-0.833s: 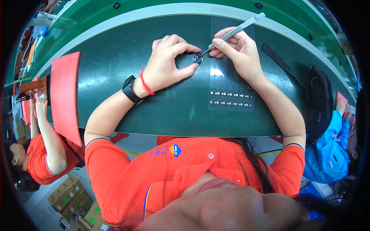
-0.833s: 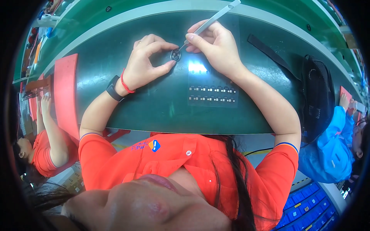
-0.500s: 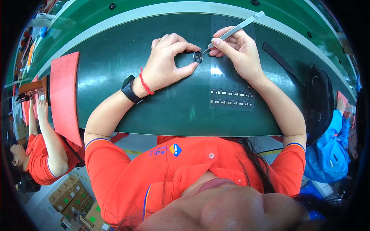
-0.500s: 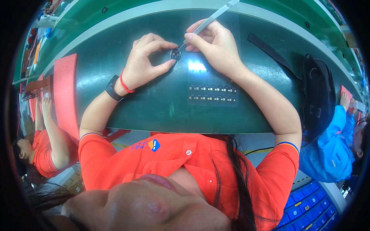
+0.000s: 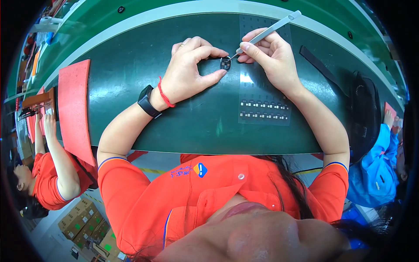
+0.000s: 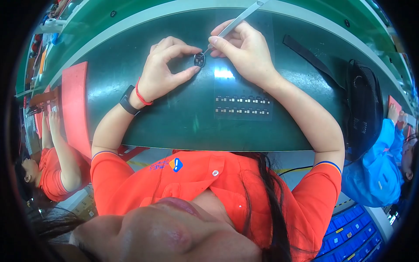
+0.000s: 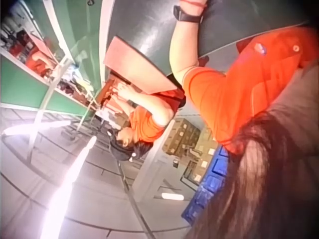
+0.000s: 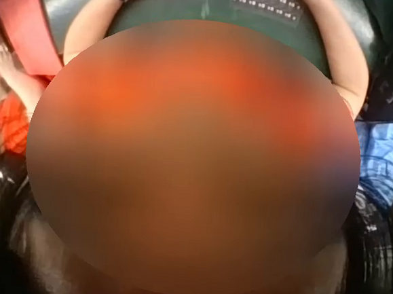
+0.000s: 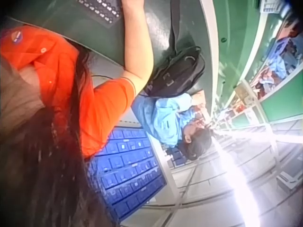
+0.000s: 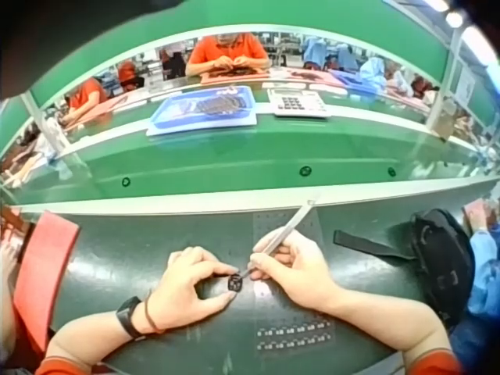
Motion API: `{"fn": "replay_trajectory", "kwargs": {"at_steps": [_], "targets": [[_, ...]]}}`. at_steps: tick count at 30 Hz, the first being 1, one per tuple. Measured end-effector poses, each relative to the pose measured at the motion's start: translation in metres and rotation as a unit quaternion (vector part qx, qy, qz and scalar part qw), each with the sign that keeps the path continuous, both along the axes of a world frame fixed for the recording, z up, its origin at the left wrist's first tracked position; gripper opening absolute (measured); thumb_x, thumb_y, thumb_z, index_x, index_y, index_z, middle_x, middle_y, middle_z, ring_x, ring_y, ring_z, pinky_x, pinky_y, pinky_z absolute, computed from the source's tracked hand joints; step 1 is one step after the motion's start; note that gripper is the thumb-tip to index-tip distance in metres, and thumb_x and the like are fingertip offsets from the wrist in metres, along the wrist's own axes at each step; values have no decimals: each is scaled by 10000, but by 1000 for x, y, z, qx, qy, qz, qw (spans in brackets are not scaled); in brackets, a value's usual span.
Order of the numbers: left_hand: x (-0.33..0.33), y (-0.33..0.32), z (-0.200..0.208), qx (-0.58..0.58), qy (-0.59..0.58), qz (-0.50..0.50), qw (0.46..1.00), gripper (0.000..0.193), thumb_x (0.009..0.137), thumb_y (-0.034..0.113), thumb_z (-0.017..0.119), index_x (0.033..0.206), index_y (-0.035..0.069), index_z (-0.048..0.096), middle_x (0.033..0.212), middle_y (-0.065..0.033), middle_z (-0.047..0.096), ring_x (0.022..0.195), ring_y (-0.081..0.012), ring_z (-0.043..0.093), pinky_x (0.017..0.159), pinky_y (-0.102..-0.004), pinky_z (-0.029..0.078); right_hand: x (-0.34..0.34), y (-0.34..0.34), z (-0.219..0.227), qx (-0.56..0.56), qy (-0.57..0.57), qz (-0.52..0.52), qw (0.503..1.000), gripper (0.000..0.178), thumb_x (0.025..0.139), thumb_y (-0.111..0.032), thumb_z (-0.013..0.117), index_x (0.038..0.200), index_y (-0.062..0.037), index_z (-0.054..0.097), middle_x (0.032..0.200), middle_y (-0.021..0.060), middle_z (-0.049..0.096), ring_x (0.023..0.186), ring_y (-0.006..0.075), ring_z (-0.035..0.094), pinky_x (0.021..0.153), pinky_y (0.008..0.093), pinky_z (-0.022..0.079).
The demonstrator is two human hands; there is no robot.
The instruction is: Assembling or inspecting small electronic components at a workbench.
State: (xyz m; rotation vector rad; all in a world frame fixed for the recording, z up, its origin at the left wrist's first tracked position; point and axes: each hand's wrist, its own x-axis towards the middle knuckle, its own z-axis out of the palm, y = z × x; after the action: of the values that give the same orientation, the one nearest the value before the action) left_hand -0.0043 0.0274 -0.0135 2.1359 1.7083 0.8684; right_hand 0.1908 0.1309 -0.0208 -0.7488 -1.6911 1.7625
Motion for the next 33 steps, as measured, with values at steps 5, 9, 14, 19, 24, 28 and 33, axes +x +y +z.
{"fn": "replay_trajectory", "kwargs": {"at_steps": [5, 9, 14, 19, 24, 28, 33], "targets": [[1, 0, 0, -13, -16, 3, 1000, 287, 709, 204, 752, 985, 142, 702, 884, -8, 580, 904, -176, 553, 891, -344, 335, 1, 0, 1, 4, -2, -2, 1000, 223, 910, -118, 625, 1077, 11, 553, 911, 103, 649, 811, 144, 669, 722, 235, 525], [1, 1, 1, -27, -24, 4, 999, 288, 715, 209, 760, 991, 146, 705, 889, -5, 576, 892, -172, 548, 885, -341, 336, 1, 0, -1, 11, -5, 1, 1000, 217, 915, -119, 620, 1076, 9, 552, 913, 102, 650, 817, 145, 669, 724, 239, 525], [1, 2, 0, -36, -23, 7, 999, 290, 720, 218, 767, 995, 150, 707, 896, -5, 574, 895, -177, 546, 880, -340, 339, 2, 1, -4, 17, 2, 2, 1000, 211, 919, -120, 614, 1073, 8, 549, 923, 107, 654, 825, 146, 669, 728, 243, 526], [1, 0, 3, -32, -12, 10, 999, 295, 717, 213, 770, 999, 151, 708, 897, -3, 574, 909, -182, 545, 878, -342, 341, 2, -1, -3, 28, 6, 8, 1000, 196, 918, -95, 608, 1070, 11, 545, 928, 111, 654, 838, 150, 669, 748, 251, 537], [1, 1, 2, -34, -17, 9, 999, 296, 716, 215, 770, 998, 151, 708, 897, -3, 572, 896, -178, 544, 875, -338, 341, 2, -3, -5, 50, 7, 9, 999, 176, 920, -75, 599, 1062, 12, 542, 930, 114, 654, 849, 150, 668, 759, 254, 544], [2, 0, 3, -32, -16, 10, 999, 293, 719, 216, 765, 1000, 154, 707, 893, -3, 568, 884, -175, 542, 875, -335, 340, 3, -5, -6, 81, 7, 12, 997, 171, 914, -58, 601, 1056, 16, 542, 926, 111, 654, 846, 151, 670, 757, 251, 547], [-1, 1, 1, -24, -14, 2, 1000, 285, 726, 219, 759, 998, 155, 706, 890, -6, 567, 884, -176, 543, 879, -337, 340, 4, -7, -3, 173, -2, 8, 985, 146, 892, -40, 620, 1018, 18, 577, 908, 89, 658, 821, 142, 673, 734, 246, 541]]}}
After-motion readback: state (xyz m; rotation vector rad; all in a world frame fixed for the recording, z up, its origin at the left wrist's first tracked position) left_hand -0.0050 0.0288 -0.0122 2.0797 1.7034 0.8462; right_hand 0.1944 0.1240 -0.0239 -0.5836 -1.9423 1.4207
